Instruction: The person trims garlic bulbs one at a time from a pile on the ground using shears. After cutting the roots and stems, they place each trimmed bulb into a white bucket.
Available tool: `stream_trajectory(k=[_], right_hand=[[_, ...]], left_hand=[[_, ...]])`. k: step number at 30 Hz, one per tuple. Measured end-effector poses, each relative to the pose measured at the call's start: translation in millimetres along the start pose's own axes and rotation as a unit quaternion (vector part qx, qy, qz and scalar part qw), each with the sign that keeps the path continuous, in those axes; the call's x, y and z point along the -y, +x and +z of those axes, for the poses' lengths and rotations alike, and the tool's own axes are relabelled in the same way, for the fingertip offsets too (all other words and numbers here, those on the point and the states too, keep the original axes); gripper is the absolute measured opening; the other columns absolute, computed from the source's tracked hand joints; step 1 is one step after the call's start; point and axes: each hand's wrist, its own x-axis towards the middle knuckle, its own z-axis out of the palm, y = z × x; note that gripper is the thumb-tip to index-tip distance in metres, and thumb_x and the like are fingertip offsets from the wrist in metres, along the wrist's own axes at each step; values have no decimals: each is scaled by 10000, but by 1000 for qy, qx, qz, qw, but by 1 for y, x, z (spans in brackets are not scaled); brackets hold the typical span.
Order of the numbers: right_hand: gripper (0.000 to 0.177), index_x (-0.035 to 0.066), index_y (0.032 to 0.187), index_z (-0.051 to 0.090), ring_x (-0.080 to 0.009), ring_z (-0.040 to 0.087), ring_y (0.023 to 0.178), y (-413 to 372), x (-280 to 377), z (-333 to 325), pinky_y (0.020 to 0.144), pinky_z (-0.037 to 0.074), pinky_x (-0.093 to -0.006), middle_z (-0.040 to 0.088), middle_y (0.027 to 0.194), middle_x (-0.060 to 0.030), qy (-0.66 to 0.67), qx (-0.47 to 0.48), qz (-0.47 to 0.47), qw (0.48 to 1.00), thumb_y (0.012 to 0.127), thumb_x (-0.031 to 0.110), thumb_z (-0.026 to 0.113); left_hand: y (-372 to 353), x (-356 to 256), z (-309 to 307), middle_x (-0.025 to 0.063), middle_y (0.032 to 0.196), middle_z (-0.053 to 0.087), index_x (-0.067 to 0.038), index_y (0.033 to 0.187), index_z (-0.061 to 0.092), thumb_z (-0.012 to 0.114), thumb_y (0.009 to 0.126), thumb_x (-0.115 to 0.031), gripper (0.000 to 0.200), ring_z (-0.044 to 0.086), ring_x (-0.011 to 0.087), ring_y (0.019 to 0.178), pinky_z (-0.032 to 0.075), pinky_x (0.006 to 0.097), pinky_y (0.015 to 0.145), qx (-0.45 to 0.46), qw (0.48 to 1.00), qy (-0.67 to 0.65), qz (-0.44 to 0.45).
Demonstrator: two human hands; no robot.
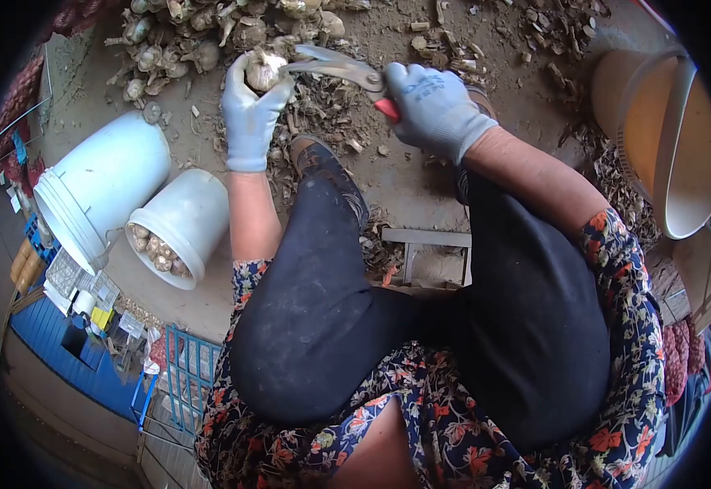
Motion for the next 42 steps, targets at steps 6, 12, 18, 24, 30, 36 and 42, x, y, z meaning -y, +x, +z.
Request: stream_trajectory(k=[6,12,18,24,30,36,42], right_hand=[[416,6,1034,477,-379,621,915,9,14,-11,801,494,-445,609,934,-220,71,22,-85,994,860,369,581],[389,-2,1028,467,-398,593,884,10,24,-20,757,468,-445,563,908,-233,161,154,-43,974,842,289,646],[267,3,904,515,-368,613,748,0,18,-9,676,477,-417,569,735,-200,203,107,-33,973,851,239,627],[318,12,941,480,-329,605,721,-13,12,-16,667,457,-412,559,716,-177,240,169,45,955,840,265,643],[379,18,1046,467,-380,589,845,-10,22,-2,734,471,-427,571,878,-189,135,84,-77,984,828,265,654],[431,46,1097,471,-333,616,871,-5,32,-15,772,479,-440,586,919,-156,-90,-25,-101,990,817,321,649],[485,49,1186,453,-322,589,933,-7,33,-20,798,460,-450,573,983,-150,-88,-12,-64,994,819,305,640]], left_hand=[[-13,-11,-6,65,1091,612,22,1228,505,736,719,-18,560,569,123,987,467,269,894,43,993,93,64],[-17,-13,-8,125,1082,574,17,1174,526,802,660,-111,597,578,204,989,472,323,890,58,998,11,-7],[-19,-16,-12,104,1075,578,14,1205,498,791,688,-104,606,578,183,968,475,294,893,39,998,49,-32],[-24,-10,-5,68,1093,585,-58,1240,493,705,772,25,520,596,146,910,532,299,816,7,871,-487,-69],[-32,-3,-12,59,1078,589,-47,1288,460,663,762,67,575,589,127,916,530,272,818,55,877,-474,-55],[-34,-27,-7,105,1058,589,39,1260,422,622,714,112,586,597,156,971,519,284,867,57,933,-342,-90],[-40,-23,-15,90,1098,567,32,1275,413,638,701,89,619,590,149,962,516,257,829,85,932,-341,-83]])
